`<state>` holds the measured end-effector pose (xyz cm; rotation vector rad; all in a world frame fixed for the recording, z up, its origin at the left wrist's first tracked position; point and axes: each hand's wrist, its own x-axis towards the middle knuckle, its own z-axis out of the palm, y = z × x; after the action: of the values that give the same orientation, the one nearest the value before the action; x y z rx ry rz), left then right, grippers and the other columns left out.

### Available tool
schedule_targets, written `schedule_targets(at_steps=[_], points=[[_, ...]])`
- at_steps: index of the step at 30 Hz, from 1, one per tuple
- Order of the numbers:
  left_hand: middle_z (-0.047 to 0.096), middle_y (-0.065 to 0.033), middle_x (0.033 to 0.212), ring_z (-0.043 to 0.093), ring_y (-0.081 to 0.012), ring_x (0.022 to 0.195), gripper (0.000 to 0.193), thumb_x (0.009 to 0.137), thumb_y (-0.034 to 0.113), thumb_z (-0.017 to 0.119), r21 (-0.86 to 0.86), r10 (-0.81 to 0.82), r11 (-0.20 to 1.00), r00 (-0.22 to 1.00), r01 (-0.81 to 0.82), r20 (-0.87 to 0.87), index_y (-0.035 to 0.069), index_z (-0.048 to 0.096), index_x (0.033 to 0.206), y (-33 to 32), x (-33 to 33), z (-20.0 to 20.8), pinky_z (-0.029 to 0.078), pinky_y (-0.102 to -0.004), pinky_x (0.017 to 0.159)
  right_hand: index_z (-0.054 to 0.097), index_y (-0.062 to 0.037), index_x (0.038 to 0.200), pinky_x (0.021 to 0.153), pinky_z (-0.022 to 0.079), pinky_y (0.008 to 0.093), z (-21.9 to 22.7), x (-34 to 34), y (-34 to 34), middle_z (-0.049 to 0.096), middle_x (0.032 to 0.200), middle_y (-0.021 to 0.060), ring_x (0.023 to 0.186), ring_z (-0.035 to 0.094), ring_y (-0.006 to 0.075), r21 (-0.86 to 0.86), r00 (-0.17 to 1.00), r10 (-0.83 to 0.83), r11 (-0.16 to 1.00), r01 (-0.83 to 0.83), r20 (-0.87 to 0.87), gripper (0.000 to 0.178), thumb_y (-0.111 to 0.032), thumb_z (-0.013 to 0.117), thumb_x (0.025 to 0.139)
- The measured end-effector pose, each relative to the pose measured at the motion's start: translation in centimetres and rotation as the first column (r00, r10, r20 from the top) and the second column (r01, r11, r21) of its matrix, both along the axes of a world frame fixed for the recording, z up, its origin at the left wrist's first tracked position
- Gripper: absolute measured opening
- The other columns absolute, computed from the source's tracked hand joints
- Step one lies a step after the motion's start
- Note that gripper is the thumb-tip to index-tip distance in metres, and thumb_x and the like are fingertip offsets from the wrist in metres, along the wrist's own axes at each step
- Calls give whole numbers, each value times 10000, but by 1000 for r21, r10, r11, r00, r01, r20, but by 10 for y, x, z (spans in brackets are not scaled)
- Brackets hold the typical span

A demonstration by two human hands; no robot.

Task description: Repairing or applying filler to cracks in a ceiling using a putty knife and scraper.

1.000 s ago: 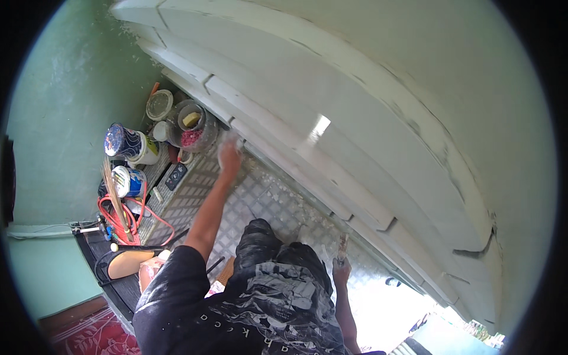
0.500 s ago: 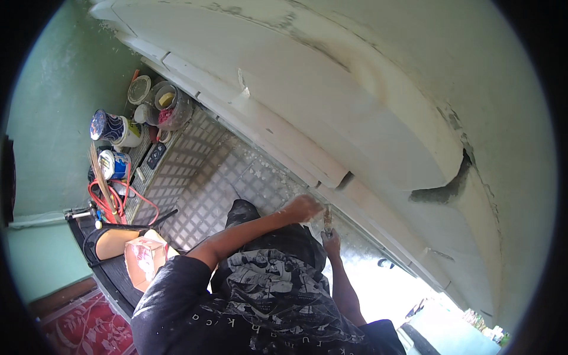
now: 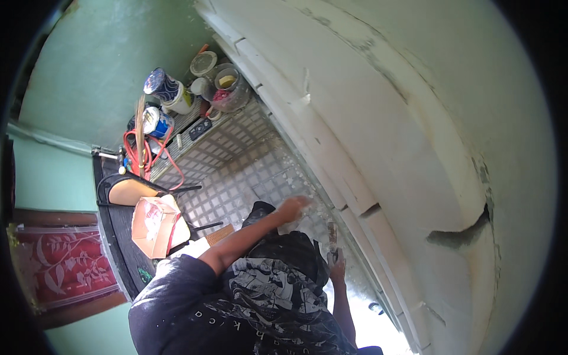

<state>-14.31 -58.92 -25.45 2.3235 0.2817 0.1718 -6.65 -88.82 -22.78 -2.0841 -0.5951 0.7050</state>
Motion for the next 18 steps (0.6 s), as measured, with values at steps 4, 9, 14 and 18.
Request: schedule_targets(at_steps=[4,9,14,18], points=[[445,-110,1412,448,-344,1261,798,637,-24,603,104,198,975,980,-195,-20,188,434,1387,49,-22,26,374,-438,1063,560,8,972,615,428,380,12,13,32,582,778,132,659,535,229,-59,999,30,998,-31,-24,228,-170,648,861],[368,-76,1476,407,-309,1309,855,623,27,696,248,291,929,956,-275,-27,126,377,1410,91,-1,47,356,-426,1070,593,-20,1127,747,495,369,-3,22,60,644,896,145,799,627,262,-82,982,121,991,-110,144,335,-180,679,845],[346,-65,1493,360,-253,1360,810,678,20,666,396,-109,918,975,24,194,131,369,1423,154,12,48,330,-390,1102,603,-18,1095,764,492,382,10,15,78,651,914,149,824,629,265,-100,990,115,989,-107,82,313,-187,681,844],[361,-51,1493,373,-250,1358,775,725,32,620,460,-300,873,920,159,251,138,350,1443,201,31,41,333,-394,1111,610,-12,1029,730,485,379,4,-3,72,640,866,134,794,620,254,-177,1000,-7,984,10,19,259,-164,684,833]])
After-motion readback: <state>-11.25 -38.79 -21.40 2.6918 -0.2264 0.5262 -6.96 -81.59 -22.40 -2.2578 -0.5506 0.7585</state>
